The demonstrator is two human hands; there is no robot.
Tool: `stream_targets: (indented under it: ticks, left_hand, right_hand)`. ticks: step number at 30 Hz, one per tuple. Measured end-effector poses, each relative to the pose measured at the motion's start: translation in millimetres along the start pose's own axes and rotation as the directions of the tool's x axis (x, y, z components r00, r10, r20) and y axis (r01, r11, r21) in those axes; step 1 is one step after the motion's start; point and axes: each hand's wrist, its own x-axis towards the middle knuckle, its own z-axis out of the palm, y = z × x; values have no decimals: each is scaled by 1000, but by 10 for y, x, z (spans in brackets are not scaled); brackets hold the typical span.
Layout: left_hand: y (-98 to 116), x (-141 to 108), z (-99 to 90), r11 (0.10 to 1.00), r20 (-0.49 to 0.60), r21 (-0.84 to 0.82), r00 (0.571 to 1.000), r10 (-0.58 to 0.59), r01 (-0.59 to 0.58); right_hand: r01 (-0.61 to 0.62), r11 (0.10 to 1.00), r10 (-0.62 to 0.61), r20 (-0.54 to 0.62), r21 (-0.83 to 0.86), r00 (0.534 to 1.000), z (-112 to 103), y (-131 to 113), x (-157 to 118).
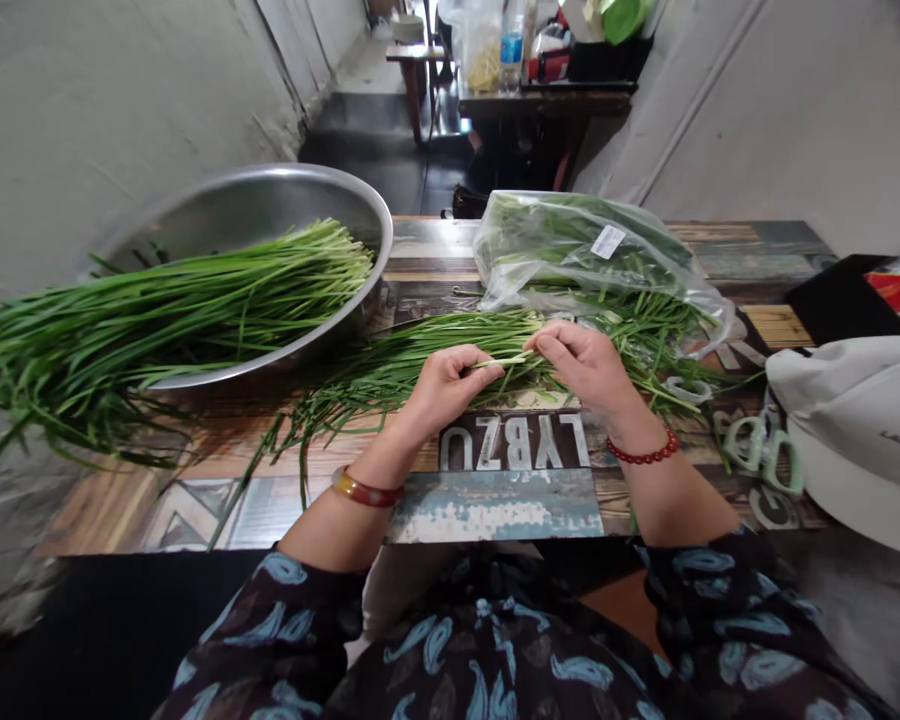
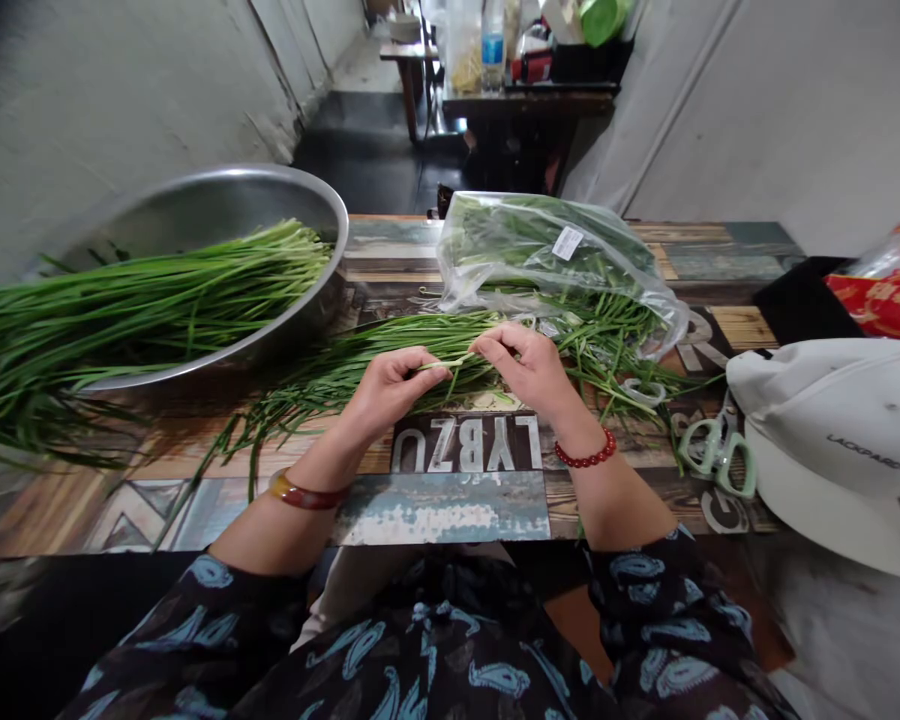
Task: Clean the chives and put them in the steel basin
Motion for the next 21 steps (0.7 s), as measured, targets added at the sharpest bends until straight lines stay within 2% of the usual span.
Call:
stream_targets:
  ticks: [4, 10, 16, 19, 21]
  left_hand:
    - [-23, -4, -8, 995, 29, -63, 996, -79, 81]
    - [18, -11, -4, 993, 39, -72, 995, -95, 97]
    - [-24, 5, -16, 989, -4, -101, 994, -111, 110]
    - [-50, 23, -35, 994, -58, -90, 996, -66, 61]
    - [-57, 33, -46, 996, -83, -83, 996, -22, 15]
  right_hand:
    - [-13, 1000, 12, 42, 14, 999, 26, 1, -5]
    - [77, 996, -74, 62, -45, 995, 141, 19, 5]
    - [36, 993, -41, -39, -116, 998, -41, -2, 25]
    - [62, 995, -60, 26, -78, 998, -176, -61, 22]
    - [88, 995, -81, 135, -50, 988, -232, -95, 14]
